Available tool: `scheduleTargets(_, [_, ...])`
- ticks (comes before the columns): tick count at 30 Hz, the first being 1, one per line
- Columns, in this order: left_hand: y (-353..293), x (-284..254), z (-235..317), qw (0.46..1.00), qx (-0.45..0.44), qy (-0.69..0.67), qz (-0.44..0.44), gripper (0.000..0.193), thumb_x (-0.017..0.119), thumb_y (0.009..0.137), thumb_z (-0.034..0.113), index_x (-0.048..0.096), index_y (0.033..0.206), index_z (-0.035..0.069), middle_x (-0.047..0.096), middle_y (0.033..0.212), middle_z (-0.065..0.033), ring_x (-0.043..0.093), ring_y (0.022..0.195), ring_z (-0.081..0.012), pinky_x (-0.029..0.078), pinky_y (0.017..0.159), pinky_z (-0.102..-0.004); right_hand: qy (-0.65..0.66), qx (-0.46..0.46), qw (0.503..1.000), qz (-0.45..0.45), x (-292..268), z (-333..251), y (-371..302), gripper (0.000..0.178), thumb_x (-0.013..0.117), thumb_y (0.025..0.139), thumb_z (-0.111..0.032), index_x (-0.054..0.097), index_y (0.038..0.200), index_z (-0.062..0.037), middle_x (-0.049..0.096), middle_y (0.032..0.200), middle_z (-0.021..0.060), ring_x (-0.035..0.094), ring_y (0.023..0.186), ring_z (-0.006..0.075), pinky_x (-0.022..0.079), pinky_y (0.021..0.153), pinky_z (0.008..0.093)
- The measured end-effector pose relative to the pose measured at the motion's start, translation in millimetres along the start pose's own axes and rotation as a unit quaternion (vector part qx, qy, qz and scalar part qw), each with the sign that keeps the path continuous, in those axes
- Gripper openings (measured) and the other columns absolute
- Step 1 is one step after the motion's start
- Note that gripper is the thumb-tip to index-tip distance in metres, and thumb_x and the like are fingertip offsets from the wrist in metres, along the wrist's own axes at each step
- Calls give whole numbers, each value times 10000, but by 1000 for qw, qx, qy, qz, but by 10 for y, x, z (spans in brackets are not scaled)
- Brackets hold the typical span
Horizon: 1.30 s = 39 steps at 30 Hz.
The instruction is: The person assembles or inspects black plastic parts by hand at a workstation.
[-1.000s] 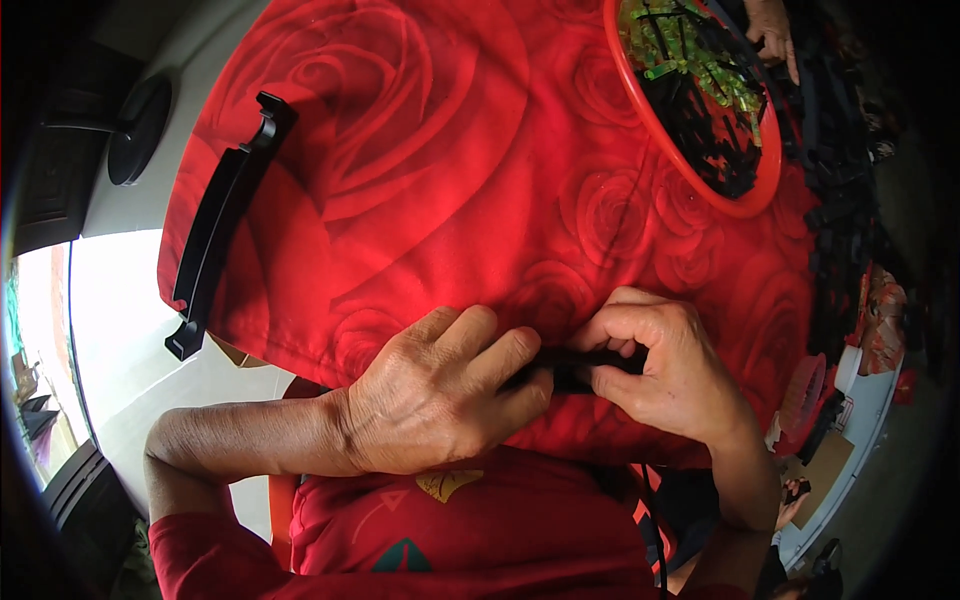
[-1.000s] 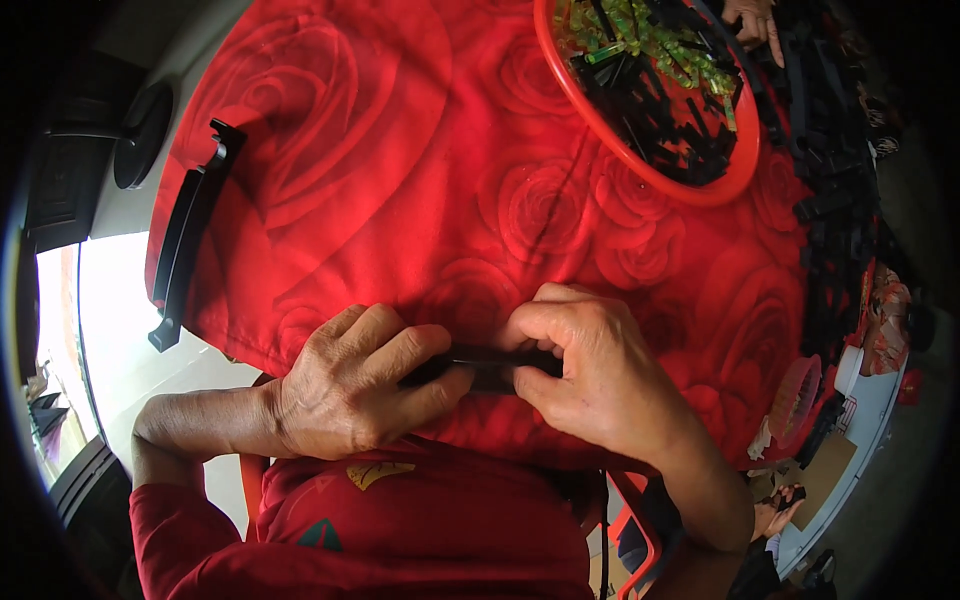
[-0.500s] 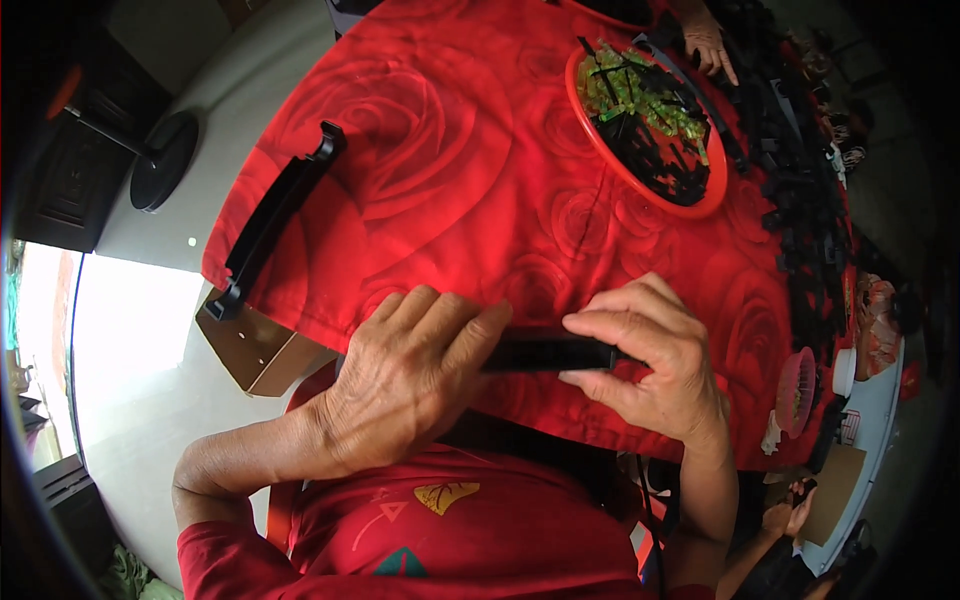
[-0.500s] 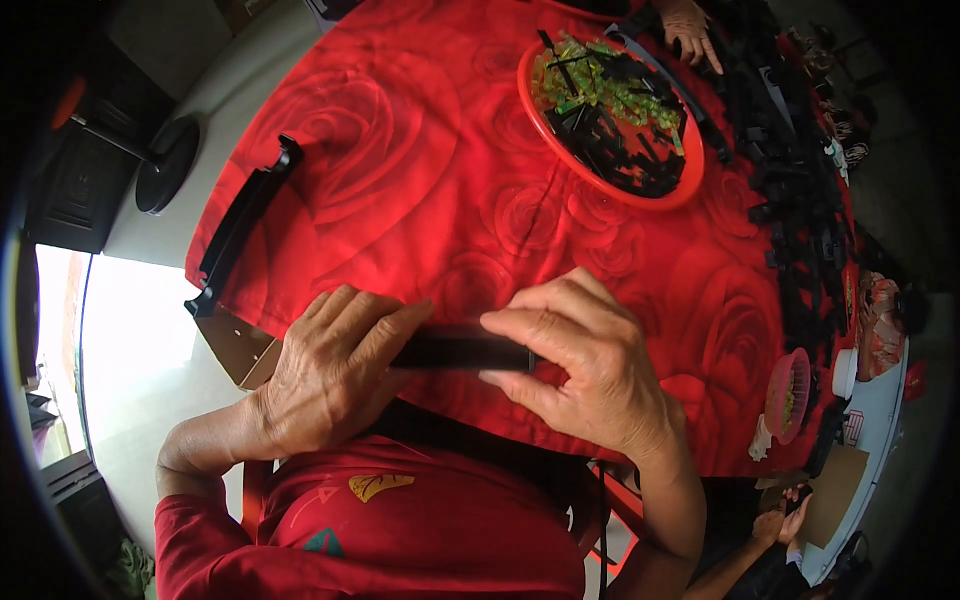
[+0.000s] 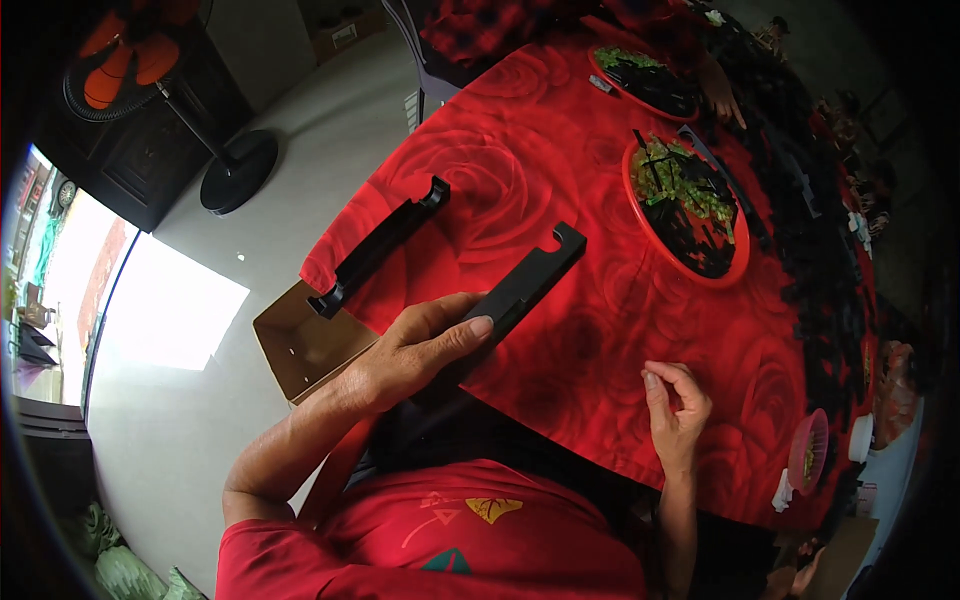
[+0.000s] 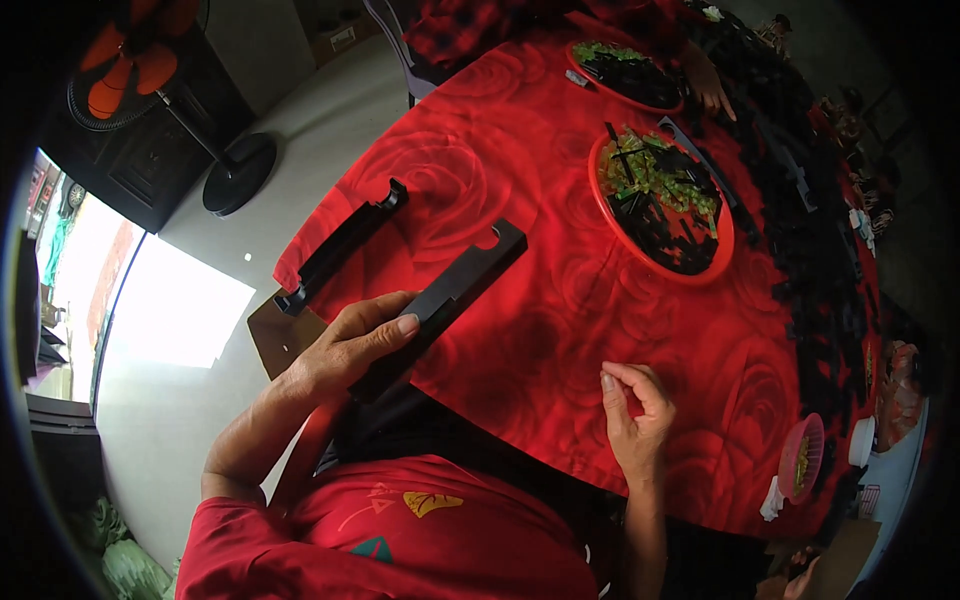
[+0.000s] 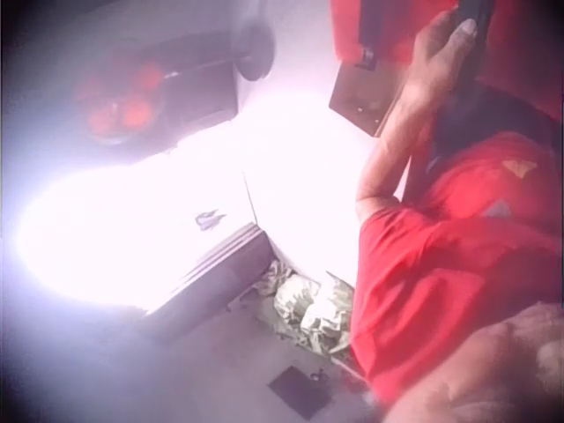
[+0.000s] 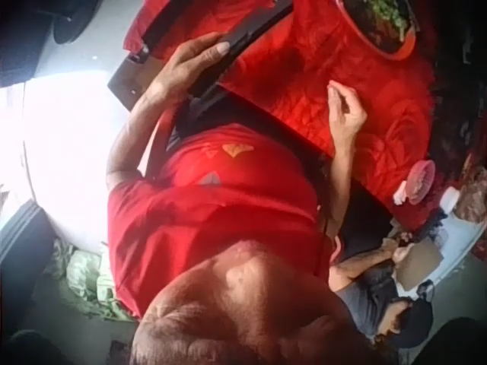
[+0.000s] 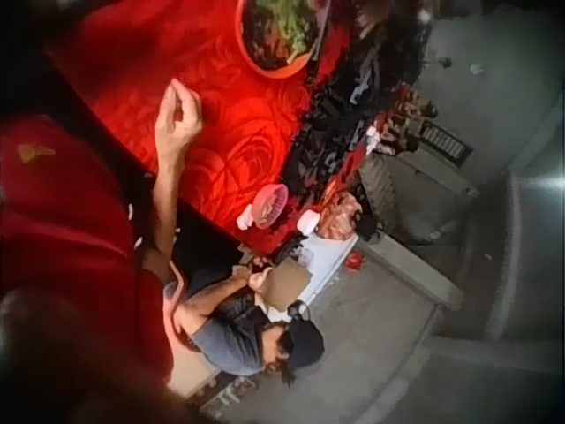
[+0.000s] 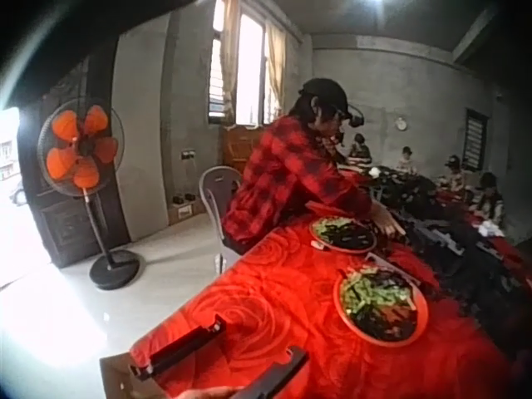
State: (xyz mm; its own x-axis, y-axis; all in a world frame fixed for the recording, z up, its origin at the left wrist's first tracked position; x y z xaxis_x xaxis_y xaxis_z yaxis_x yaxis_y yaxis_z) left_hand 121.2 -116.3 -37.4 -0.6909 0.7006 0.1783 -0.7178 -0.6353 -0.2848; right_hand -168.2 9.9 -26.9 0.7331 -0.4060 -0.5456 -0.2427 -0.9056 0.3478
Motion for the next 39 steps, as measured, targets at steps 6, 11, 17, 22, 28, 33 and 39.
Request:
scheduleTargets(6, [-77,-260,161,998,27,18,54,510,533,1126,428,590,1400,2,680,1027,0,588,938,-57,478,821,-221,5,23,1000,15,-38,69,-47,125,707,972,11,756,1086,19,725,925,75,681,835,146,540,747,263])
scheduleTargets(11, [-152,-109,130,991,13,-131,-11,536,543,1117,397,499,1498,21,714,991,-47,641,809,-85,502,747,-226,-26,-7,1000,13,0,-5,-69,121,696,978,11,755,1082,25,727,923,86,684,836,154,538,754,266])
scheduleTargets(17, [-286,-377,368,955,126,204,174,569,709,1026,221,470,1518,68,712,1021,-110,703,928,-170,542,813,-310,-59,-28,998,7,47,-27,-51,141,732,943,-6,765,1080,-4,733,924,95,688,827,205,550,745,323])
scheduleTargets(22, [-335,-450,538,757,189,502,374,607,757,918,156,508,1467,83,668,1119,-189,676,1020,-406,563,851,-522,-56,-8,998,11,-16,-38,-42,140,731,938,-3,765,1074,-2,734,921,104,692,840,225,549,753,331])
scheduleTargets(28, [-290,-565,425,695,78,583,414,491,755,900,169,600,1358,81,606,1237,-181,596,1185,-396,527,952,-506,-50,-41,998,24,-17,-94,-18,135,749,911,-1,771,1042,-23,743,928,116,705,844,262,554,750,362])
scheduleTargets(33, [-407,-532,504,600,150,641,455,524,816,829,167,603,1293,50,498,1370,-253,482,1296,-442,395,1096,-546,-42,-71,996,35,-9,-148,-37,152,758,904,5,766,1052,-26,752,914,109,718,854,252,558,740,344])
scheduleTargets(39, [-232,-820,314,717,100,540,430,531,766,889,159,550,1353,15,531,1370,-239,521,1276,-447,396,1090,-561,14,-8,1000,-2,-37,-59,-34,148,753,916,-19,763,1064,-22,752,947,119,717,856,252,566,752,339])
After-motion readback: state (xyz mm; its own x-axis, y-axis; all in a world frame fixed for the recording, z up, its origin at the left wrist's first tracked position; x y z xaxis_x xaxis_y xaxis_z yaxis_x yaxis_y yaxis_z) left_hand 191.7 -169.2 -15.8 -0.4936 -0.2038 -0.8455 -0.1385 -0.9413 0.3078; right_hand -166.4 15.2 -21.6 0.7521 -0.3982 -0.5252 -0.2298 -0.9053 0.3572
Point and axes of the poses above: each hand's wrist, its own y-axis towards the middle knuckle, its own x-axis out of the palm, z = x × y, the point moved 9 cm from there along y, towards the middle knuckle
